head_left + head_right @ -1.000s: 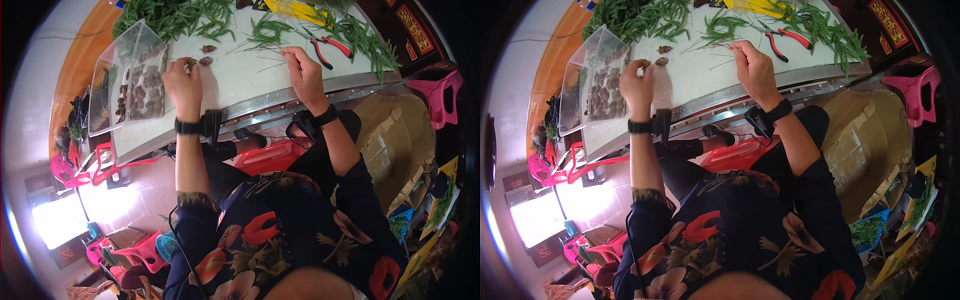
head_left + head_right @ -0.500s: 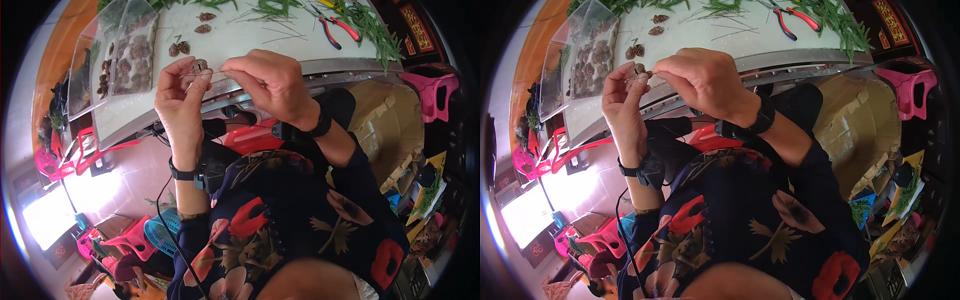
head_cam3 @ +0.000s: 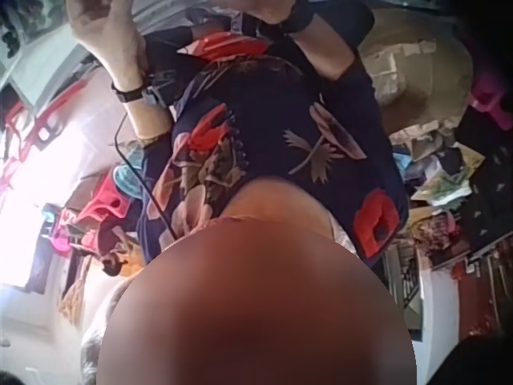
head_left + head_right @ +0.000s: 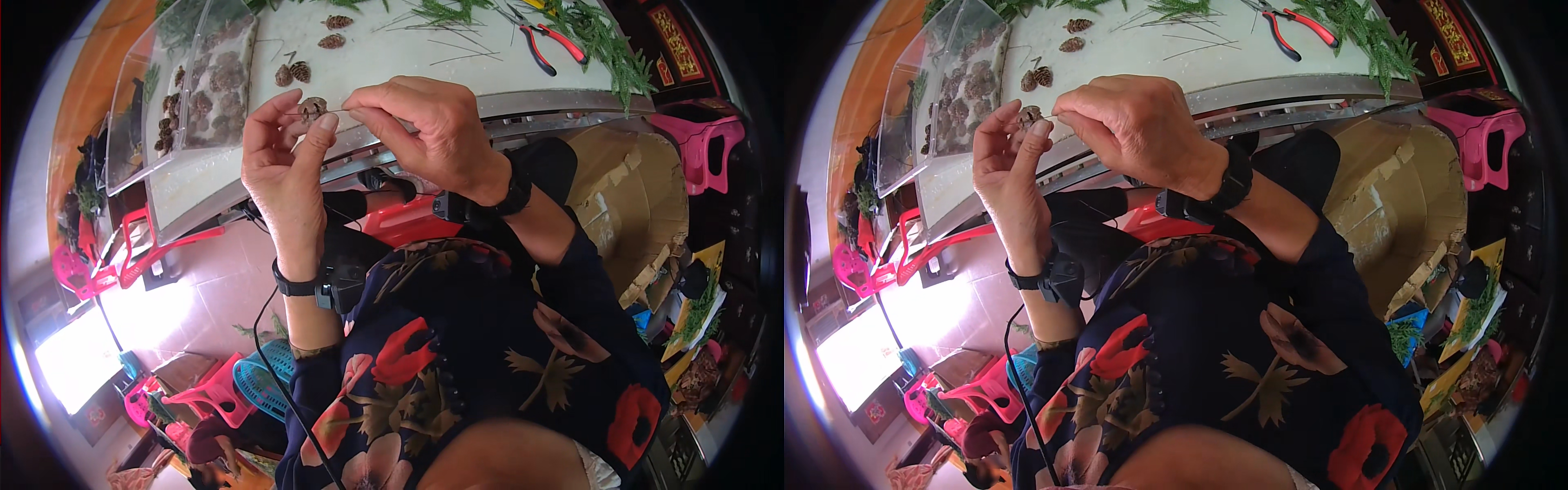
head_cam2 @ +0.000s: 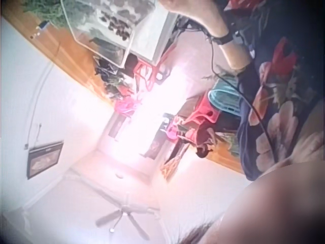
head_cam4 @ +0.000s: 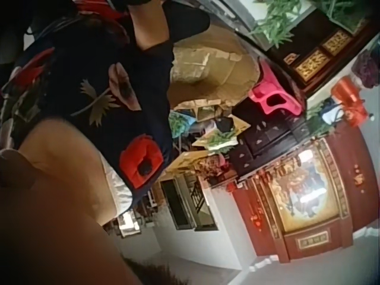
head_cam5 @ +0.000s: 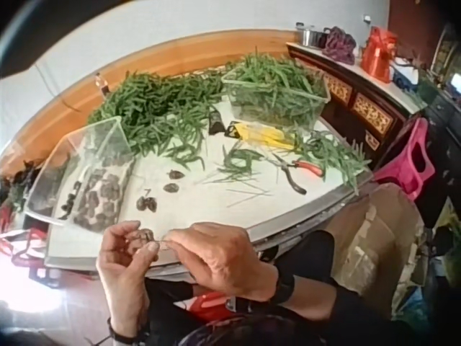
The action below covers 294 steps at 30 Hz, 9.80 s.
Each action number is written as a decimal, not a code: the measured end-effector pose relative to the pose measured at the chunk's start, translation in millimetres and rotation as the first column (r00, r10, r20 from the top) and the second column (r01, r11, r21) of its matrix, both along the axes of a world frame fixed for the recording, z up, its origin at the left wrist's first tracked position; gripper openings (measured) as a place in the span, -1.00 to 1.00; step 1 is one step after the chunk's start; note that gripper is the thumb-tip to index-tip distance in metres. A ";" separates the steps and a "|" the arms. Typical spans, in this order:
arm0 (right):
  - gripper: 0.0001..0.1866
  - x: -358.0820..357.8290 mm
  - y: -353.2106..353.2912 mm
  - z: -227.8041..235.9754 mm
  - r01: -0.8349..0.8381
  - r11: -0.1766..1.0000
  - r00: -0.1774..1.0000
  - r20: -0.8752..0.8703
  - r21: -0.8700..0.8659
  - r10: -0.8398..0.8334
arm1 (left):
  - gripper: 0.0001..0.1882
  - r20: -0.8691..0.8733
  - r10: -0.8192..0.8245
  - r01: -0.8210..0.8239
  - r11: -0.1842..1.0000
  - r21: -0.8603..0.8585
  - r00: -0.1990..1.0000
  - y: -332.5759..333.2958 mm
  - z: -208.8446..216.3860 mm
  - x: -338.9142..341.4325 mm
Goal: Assembling small decorative wreaths from greenery and pinecones using wire and pliers.
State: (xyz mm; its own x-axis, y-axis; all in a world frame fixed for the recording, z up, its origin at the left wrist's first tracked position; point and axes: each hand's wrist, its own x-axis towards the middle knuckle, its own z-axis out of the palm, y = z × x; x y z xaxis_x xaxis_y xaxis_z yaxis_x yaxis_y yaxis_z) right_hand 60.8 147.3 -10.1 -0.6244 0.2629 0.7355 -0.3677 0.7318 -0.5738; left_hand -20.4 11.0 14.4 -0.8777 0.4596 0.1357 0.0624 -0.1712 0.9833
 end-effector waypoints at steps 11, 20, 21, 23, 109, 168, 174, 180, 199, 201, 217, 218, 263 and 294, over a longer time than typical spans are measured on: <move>-0.87 0.5 -2.4 -1.5 0.037 0.999 0.999 -0.011 0.008 -0.036 | -0.66 -0.003 -0.005 0.005 0.999 -0.038 1.000 -5.4 -0.3 -1.9; -0.87 2.6 -1.1 -0.5 0.051 0.999 0.999 -0.012 0.016 -0.051 | -0.69 0.131 -0.074 0.076 0.997 -0.004 0.989 -8.5 2.2 -1.2; -0.88 3.7 -1.0 1.4 0.036 0.999 0.999 -0.003 0.029 -0.036 | -0.69 0.112 -0.079 0.082 0.996 -0.023 0.991 -9.2 1.8 -1.6; -0.88 5.8 -1.0 4.0 0.006 0.998 1.000 0.015 0.055 -0.007 | -0.69 0.093 -0.086 0.090 0.995 -0.041 0.992 -9.3 2.1 -1.4; -0.81 27.5 12.5 3.8 -0.150 0.524 0.866 0.145 -0.838 0.479 | -0.73 0.341 -0.429 0.467 0.883 -0.036 0.837 -2.2 -11.4 28.7; -0.86 22.0 43.9 -8.6 -0.405 0.895 0.914 0.073 0.186 0.398 | -0.82 0.749 -0.566 0.518 0.780 0.351 0.345 -12.5 -11.3 6.9; -0.86 23.1 43.9 -8.3 -0.379 0.904 0.925 0.113 0.197 0.363 | -0.85 0.720 -0.585 0.561 0.760 0.327 0.372 -8.7 -7.9 6.9; -0.86 28.9 36.4 -20.7 -0.232 0.958 0.965 0.161 0.166 0.206 | -0.85 0.590 -0.481 0.560 0.826 0.058 0.648 3.3 -7.8 19.6; -0.92 40.5 31.3 -19.3 -0.070 0.990 0.989 0.137 0.124 0.053 | -0.85 0.414 -0.422 0.531 0.826 -0.191 0.806 15.3 -14.6 30.9; -0.90 41.6 26.7 -20.1 -0.032 0.997 0.985 0.170 0.072 0.019 | -0.87 -0.009 -0.386 0.347 0.838 -0.421 0.923 18.7 -22.7 37.0; -0.70 57.7 44.2 -2.4 -0.120 0.882 0.863 0.392 -0.455 0.320 | -0.85 -0.127 -0.406 0.332 0.861 -0.385 0.905 11.8 -27.8 36.4; -0.68 57.4 45.8 -0.1 -0.178 0.933 0.900 0.331 -0.313 0.283 | -0.84 0.047 -0.425 0.416 0.852 -0.317 0.904 9.4 -28.0 33.7; -0.85 53.4 131.8 -66.4 -0.015 0.530 0.990 0.063 -0.848 0.129 | -0.85 -0.779 -0.535 -0.109 0.798 -0.593 0.326 171.9 -26.1 -61.7; -0.83 60.1 123.9 -35.3 -0.098 0.373 0.976 -0.016 -0.923 0.218 | -0.77 0.276 -0.573 0.499 0.815 0.296 0.772 89.6 5.7 -55.1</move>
State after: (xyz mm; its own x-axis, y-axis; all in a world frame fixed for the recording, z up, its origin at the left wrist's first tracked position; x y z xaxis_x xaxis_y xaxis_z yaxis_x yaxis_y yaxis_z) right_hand 120.9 271.2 -45.3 -0.7785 0.6256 0.0503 -0.3188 -0.3250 -0.8904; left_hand -75.5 100.6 20.2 -0.5020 0.8647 0.0182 -0.4244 -0.2646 0.8660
